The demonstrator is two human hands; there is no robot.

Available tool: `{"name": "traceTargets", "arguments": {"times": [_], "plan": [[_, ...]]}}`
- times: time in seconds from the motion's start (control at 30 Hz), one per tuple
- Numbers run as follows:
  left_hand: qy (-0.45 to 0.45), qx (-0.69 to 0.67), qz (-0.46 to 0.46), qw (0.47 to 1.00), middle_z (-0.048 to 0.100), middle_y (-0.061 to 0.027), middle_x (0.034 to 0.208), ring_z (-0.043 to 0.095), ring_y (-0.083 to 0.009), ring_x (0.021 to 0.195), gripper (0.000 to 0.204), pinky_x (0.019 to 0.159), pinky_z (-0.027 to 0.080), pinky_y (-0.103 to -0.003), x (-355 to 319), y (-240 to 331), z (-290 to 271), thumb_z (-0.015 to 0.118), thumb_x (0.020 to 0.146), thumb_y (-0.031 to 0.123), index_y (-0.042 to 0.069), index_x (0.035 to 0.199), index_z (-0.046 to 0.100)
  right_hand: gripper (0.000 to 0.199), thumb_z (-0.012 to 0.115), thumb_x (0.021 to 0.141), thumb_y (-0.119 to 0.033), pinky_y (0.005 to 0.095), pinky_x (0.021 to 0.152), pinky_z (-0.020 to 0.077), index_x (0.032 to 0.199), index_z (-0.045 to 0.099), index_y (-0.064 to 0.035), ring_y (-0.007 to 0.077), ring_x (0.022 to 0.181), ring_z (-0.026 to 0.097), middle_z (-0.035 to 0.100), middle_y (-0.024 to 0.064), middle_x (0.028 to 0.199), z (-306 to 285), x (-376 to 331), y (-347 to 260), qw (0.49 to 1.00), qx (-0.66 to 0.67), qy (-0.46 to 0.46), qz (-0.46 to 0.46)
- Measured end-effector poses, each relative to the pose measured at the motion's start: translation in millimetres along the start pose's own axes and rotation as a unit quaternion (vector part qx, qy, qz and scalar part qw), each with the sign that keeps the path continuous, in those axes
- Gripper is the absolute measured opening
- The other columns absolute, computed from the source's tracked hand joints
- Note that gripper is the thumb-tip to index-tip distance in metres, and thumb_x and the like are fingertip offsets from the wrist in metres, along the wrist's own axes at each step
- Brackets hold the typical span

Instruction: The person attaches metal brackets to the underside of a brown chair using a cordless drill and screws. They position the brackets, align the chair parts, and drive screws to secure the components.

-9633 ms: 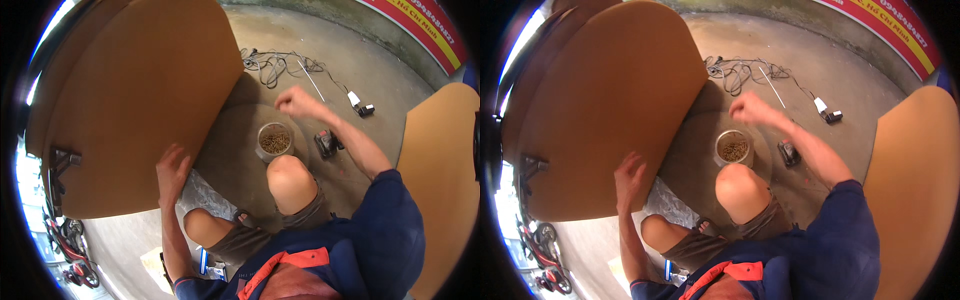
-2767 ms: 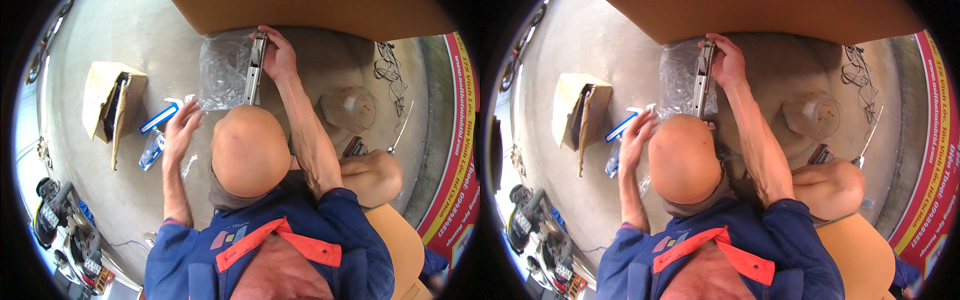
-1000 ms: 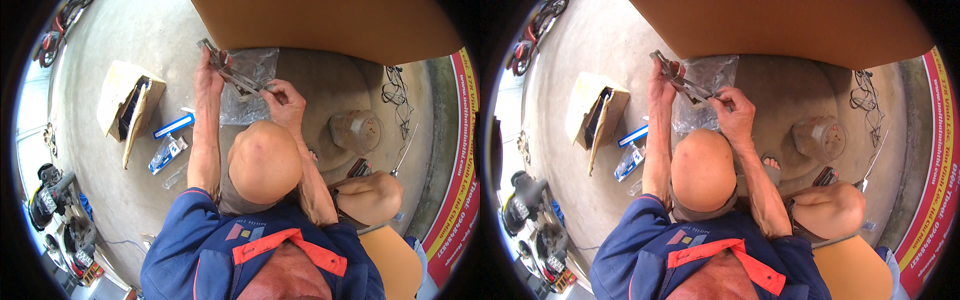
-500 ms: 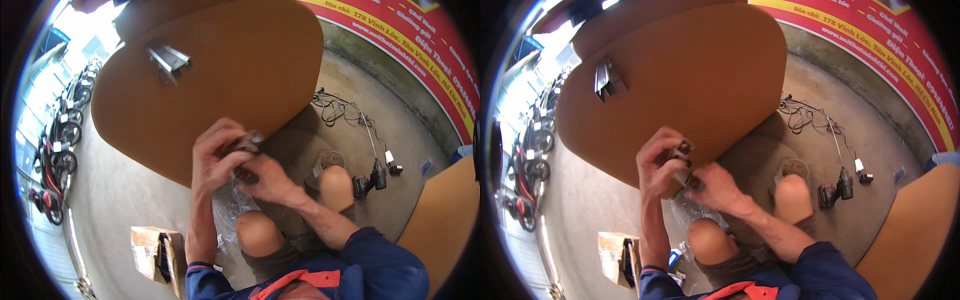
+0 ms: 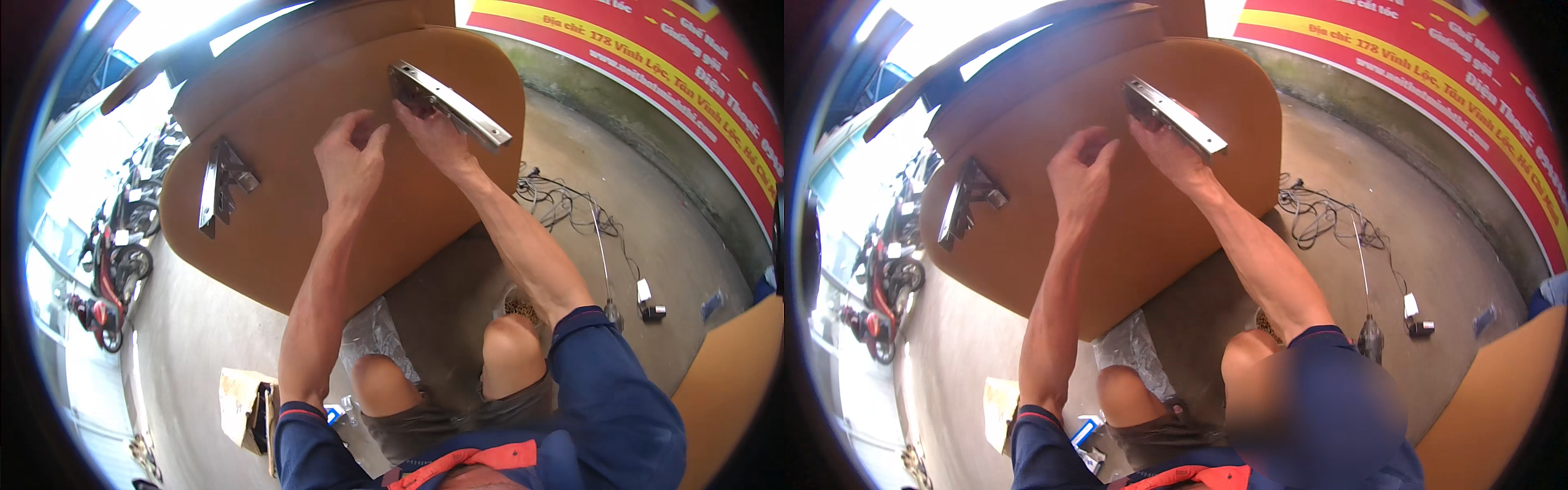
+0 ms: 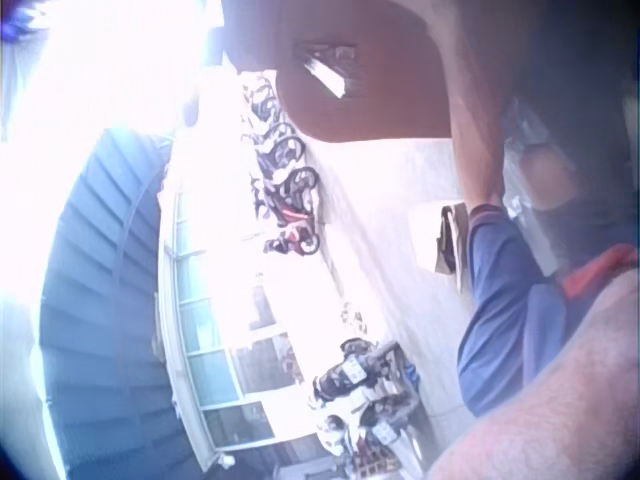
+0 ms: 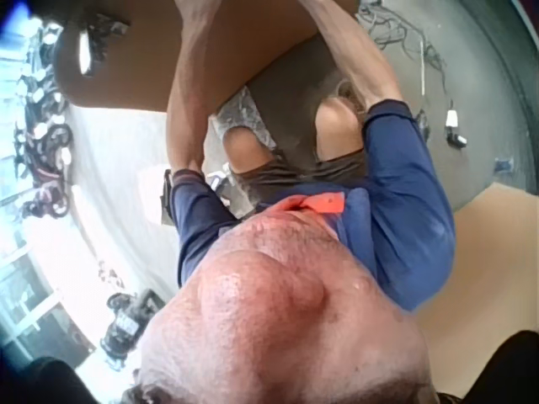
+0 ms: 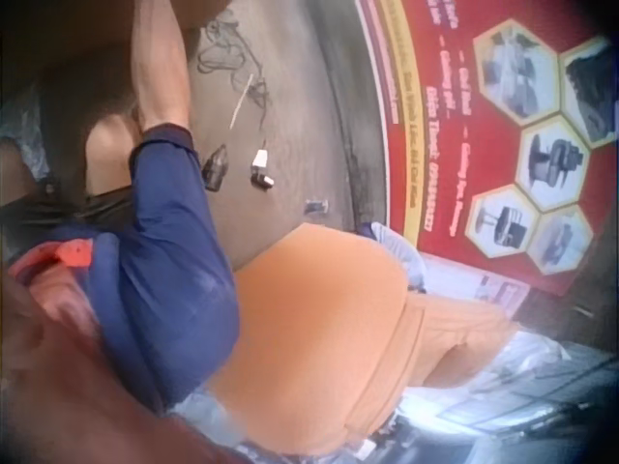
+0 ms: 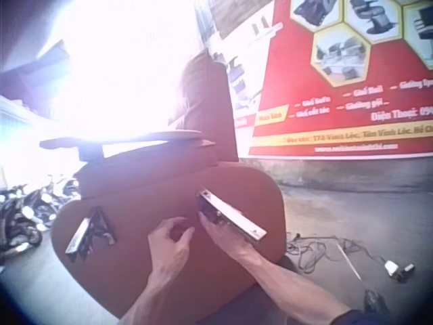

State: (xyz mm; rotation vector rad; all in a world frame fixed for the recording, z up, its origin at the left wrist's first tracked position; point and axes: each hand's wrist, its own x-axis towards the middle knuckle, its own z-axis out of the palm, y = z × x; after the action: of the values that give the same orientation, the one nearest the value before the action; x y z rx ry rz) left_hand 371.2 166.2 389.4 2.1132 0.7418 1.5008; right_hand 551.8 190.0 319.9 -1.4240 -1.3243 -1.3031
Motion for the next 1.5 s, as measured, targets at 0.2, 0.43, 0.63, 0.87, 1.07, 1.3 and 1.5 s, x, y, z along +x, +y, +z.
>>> {"name": "traceTargets", "arguments": {"times": [0.2,0.43,0.63,0.87,1.07,1.3,1.5], "plan": [[0.092,0.183,0.137,0.969,0.066,-0.014,0.105,0.069,-0.0245,0.08,0.049,0.073,0.057,-0.036,28,-41,37,0.079,0.081,0.006,0.001,0.128,0.067,0.015,0.068,0.092,-0.026,0.0377,0.072,0.0583,0.106,0.073,-0.0223,0.0207,0.079,0.072,0.07,0.0044,0.091,19,40,-1,0.95,0.269,-0.014,0.158],[0.055,0.115,0.126,0.984,0.07,-0.0138,0.097,0.071,-0.0231,0.081,0.031,0.071,0.058,-0.034,3,46,28,0.076,0.083,0.002,0.0,0.114,0.073,0.025,0.074,0.086,-0.026,0.044,0.072,0.0596,0.103,0.072,-0.0081,0.0321,0.083,0.073,0.071,0.0118,0.091,22,43,-1,0.943,0.29,-0.001,0.165],[0.059,0.505,0.422,0.75,0.077,-0.0135,0.107,0.075,-0.0297,0.098,0.054,0.09,0.061,-0.04,111,169,-91,0.085,0.084,0.019,0.004,0.133,0.067,0.029,0.076,0.087,-0.026,0.043,0.074,0.0604,0.109,0.071,-0.0082,0.0322,0.083,0.073,0.07,0.0132,0.1,18,36,8,0.904,0.34,-0.056,0.254],[-0.05,0.723,0.197,0.66,0.074,-0.0229,0.093,0.075,-0.0394,0.087,0.029,0.08,0.061,-0.049,216,96,-160,0.071,0.087,0.012,0.002,0.114,0.073,0.029,0.077,0.086,-0.022,0.0422,0.072,0.0617,0.11,0.07,-0.0076,0.0321,0.081,0.073,0.071,0.0136,0.104,28,40,-15,0.91,0.349,-0.01,0.222],[0.031,0.699,0.234,0.675,0.075,-0.0215,0.098,0.074,-0.0407,0.093,0.026,0.083,0.059,-0.047,172,151,-176,0.072,0.093,0.02,0.012,0.117,0.075,0.029,0.075,0.089,-0.028,0.0457,0.078,0.059,0.112,0.072,-0.0109,0.0323,0.092,0.072,0.071,0.0137,0.107,45,28,-8,0.929,0.307,-0.008,0.205],[0.053,0.59,0.313,0.743,0.074,-0.0184,0.083,0.072,-0.0311,0.074,0.017,0.068,0.057,-0.04,84,245,-168,0.073,0.092,0.016,0.007,0.106,0.075,0.036,0.071,0.092,-0.039,0.0496,0.085,0.0556,0.108,0.075,-0.0078,0.0363,0.1,0.07,0.074,0.016,0.103,22,39,-13,0.922,0.298,-0.065,0.237],[-0.02,0.525,0.29,0.8,0.072,-0.0168,0.076,0.068,-0.0231,0.064,0.01,0.062,0.054,-0.034,40,261,-112,0.07,0.091,0.009,0.002,0.095,0.077,0.052,0.064,0.095,-0.049,0.0488,0.084,0.0566,0.101,0.075,0.0011,0.0413,0.091,0.07,0.074,0.0208,0.094,15,41,7,0.892,0.364,-0.071,0.257]]}}
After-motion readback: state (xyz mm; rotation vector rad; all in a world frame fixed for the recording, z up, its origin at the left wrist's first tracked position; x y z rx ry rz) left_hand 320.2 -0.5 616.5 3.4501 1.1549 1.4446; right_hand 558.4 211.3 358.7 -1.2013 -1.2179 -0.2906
